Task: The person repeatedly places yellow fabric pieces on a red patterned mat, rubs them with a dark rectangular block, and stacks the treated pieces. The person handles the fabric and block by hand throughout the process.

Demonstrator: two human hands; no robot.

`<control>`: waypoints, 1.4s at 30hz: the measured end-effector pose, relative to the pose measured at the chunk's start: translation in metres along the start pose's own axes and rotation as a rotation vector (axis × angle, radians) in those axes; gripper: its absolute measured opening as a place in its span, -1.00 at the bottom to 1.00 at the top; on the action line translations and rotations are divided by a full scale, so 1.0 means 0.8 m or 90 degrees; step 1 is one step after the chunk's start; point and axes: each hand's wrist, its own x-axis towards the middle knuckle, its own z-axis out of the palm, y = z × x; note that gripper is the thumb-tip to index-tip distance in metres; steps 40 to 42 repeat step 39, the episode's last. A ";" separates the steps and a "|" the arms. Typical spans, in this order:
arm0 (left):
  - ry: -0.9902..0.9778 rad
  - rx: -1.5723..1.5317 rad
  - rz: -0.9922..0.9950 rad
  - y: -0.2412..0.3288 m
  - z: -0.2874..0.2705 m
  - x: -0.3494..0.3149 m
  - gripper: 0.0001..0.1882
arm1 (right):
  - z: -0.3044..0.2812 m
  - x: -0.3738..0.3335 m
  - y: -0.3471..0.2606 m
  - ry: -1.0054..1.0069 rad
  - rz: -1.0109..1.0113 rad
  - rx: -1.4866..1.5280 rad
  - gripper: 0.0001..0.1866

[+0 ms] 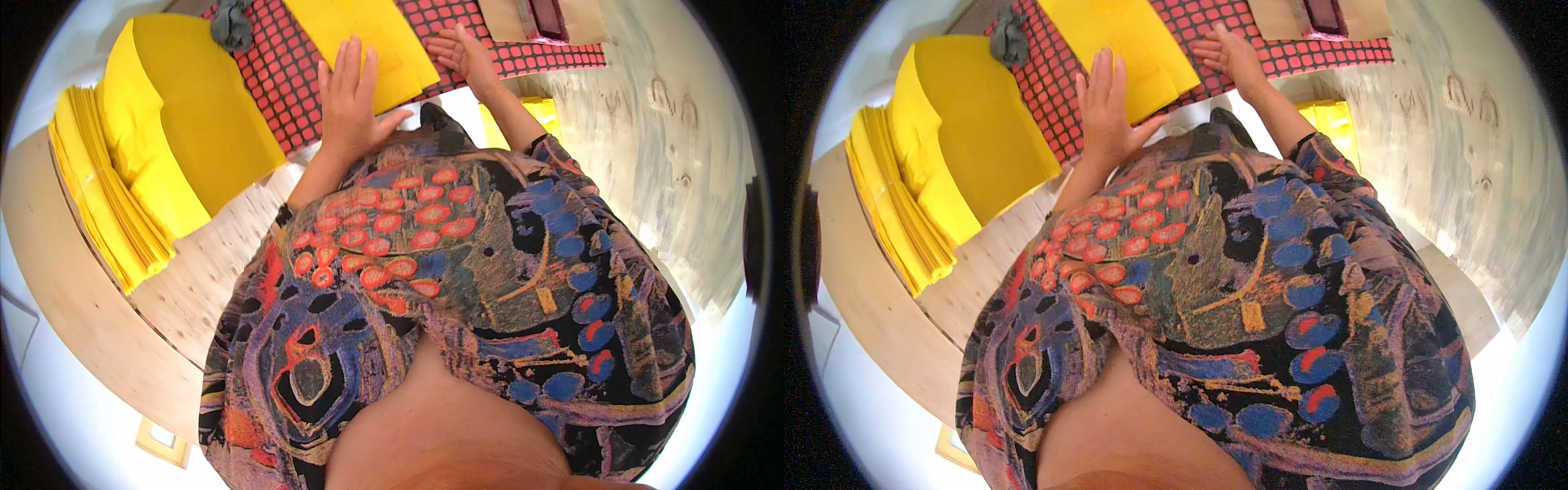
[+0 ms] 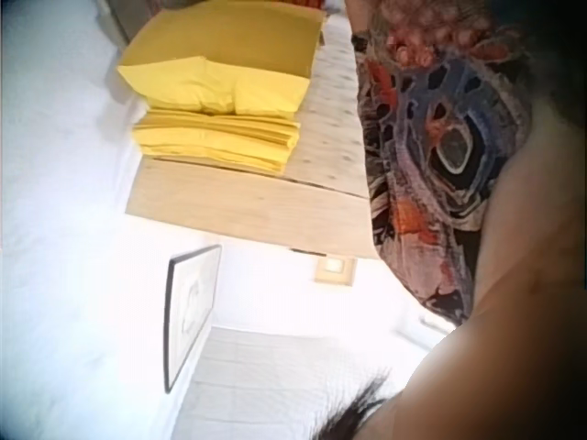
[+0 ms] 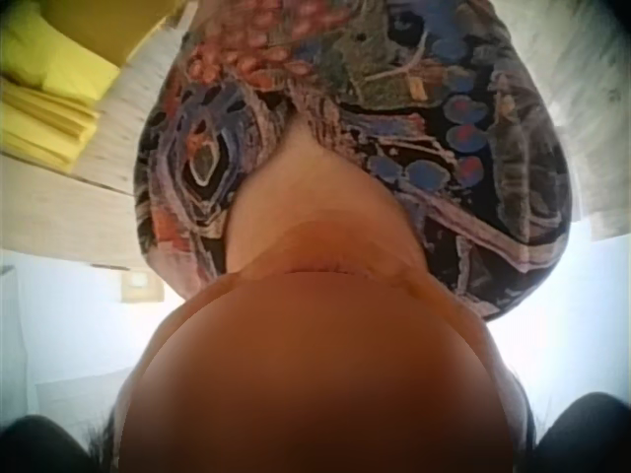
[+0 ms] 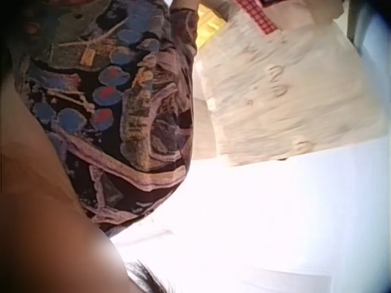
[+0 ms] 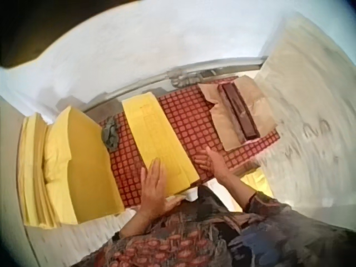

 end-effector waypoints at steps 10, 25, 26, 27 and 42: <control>-0.024 -0.150 0.152 0.041 -0.008 0.002 -0.65 | 0.006 -0.009 -0.006 0.065 0.011 0.029 -0.49; -0.295 -0.248 0.091 0.070 -0.034 0.026 -0.89 | 0.013 -0.207 0.080 0.080 -0.029 -0.359 -0.72; -0.306 -0.251 0.095 0.072 -0.037 0.030 -0.89 | 0.008 -0.224 0.094 0.083 -0.018 -0.382 -0.72; -0.322 -0.252 0.093 0.071 -0.037 0.034 -0.89 | 0.005 -0.238 0.110 0.086 -0.017 -0.400 -0.73; -0.354 -0.196 0.025 0.033 -0.039 0.065 -0.88 | 0.006 -0.298 0.215 0.062 0.192 -0.498 -0.71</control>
